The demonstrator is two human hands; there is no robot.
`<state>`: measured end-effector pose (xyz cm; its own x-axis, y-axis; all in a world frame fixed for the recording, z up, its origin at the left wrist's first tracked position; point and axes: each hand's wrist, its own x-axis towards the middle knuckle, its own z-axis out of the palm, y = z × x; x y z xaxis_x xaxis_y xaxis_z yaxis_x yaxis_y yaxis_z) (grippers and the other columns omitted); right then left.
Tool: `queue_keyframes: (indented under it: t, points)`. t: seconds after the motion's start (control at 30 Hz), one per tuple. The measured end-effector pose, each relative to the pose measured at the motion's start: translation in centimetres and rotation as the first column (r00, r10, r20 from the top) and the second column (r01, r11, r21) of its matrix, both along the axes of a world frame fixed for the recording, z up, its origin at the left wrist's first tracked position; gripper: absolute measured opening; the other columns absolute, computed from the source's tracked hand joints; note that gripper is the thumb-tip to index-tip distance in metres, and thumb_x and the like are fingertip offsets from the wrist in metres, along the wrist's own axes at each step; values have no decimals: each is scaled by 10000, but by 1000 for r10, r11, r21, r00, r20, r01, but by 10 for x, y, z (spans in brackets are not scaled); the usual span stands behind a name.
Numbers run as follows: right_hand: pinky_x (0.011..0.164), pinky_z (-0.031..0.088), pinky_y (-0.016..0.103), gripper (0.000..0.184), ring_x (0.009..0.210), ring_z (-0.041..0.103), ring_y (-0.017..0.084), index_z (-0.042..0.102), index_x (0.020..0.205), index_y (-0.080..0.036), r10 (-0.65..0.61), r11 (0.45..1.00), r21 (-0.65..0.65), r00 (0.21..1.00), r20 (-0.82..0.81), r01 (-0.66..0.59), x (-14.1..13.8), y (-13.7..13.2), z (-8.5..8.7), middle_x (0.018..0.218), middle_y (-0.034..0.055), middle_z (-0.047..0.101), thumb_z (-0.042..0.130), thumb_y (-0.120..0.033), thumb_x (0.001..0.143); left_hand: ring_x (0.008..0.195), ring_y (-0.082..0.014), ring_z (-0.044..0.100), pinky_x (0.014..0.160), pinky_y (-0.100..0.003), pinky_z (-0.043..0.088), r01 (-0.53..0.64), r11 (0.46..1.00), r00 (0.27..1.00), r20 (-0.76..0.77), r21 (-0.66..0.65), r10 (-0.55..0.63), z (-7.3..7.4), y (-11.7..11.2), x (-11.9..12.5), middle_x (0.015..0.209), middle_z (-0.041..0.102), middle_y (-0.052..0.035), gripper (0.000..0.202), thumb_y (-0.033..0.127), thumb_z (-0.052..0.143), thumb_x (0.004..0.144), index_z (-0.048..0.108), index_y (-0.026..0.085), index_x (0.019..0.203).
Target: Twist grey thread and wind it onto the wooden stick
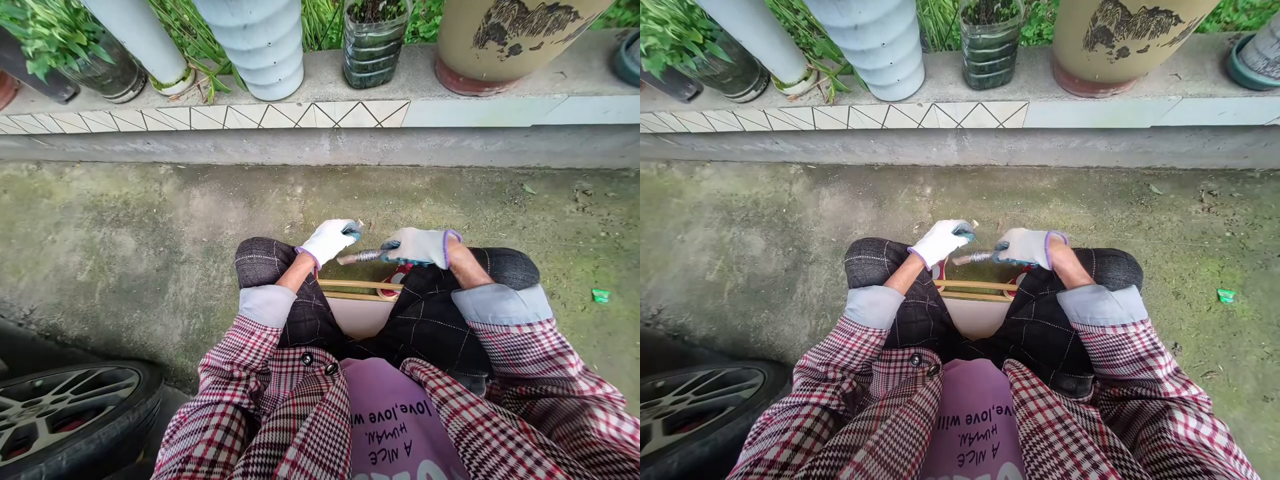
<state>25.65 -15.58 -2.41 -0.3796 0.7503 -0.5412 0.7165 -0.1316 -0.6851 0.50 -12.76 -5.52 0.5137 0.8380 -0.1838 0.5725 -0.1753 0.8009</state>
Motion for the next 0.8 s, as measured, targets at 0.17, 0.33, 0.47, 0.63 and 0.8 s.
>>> queue_keyframes:
  t: [0.17, 0.33, 0.47, 0.63, 0.8]
  points:
    - [659, 435, 334, 222, 791, 693, 254, 771, 931, -217, 87, 988, 60, 843, 531, -140, -8, 17, -7, 810, 88, 736, 658, -406, 904, 774, -219, 659, 802, -299, 484, -50, 998, 999, -9, -26, 50, 5, -6, 9, 839, 773, -38, 187, 223, 688, 846, 828, 238, 969]
    - [649, 404, 338, 407, 861, 703, 274, 749, 1143, -214, -25, 974, 191, 785, 619, -119, -6, 17, 0, 995, 133, 775, 521, -512, 985, 934, -248, 715, 930, -318, 516, -144, 988, 988, 56, -50, 146, 10, -10, 12, 1016, 812, -59, 322, 201, 674, 870, 815, 232, 1158]
    - [631, 395, 311, 309, 790, 663, 227, 729, 1020, -211, -203, 945, 322, 867, 456, 52, -8, 13, 6, 921, 96, 759, 565, -467, 963, 1164, -259, 713, 1100, -350, 490, -182, 982, 971, 151, -50, 188, 8, -11, 15, 1251, 791, -72, 393, 156, 671, 883, 778, 229, 1254]
    - [472, 399, 272, 354, 528, 520, 147, 692, 974, -212, -443, 878, 172, 894, -62, 447, -15, 8, 11, 679, 13, 630, 630, -559, 944, 1313, -230, 652, 1226, -354, 419, -310, 948, 923, 262, 75, 281, 16, -18, 15, 1373, 734, -67, 376, 149, 675, 905, 746, 245, 1261]
    - [366, 379, 248, 449, 449, 456, 103, 684, 961, -199, -529, 823, -11, 760, -377, 568, -16, 10, 13, 652, -3, 603, 757, -632, 864, 1262, -213, 661, 1146, -318, 480, -561, 825, 782, 375, 74, 498, 28, -23, 7, 1289, 717, -68, 299, 202, 729, 885, 732, 255, 1179]
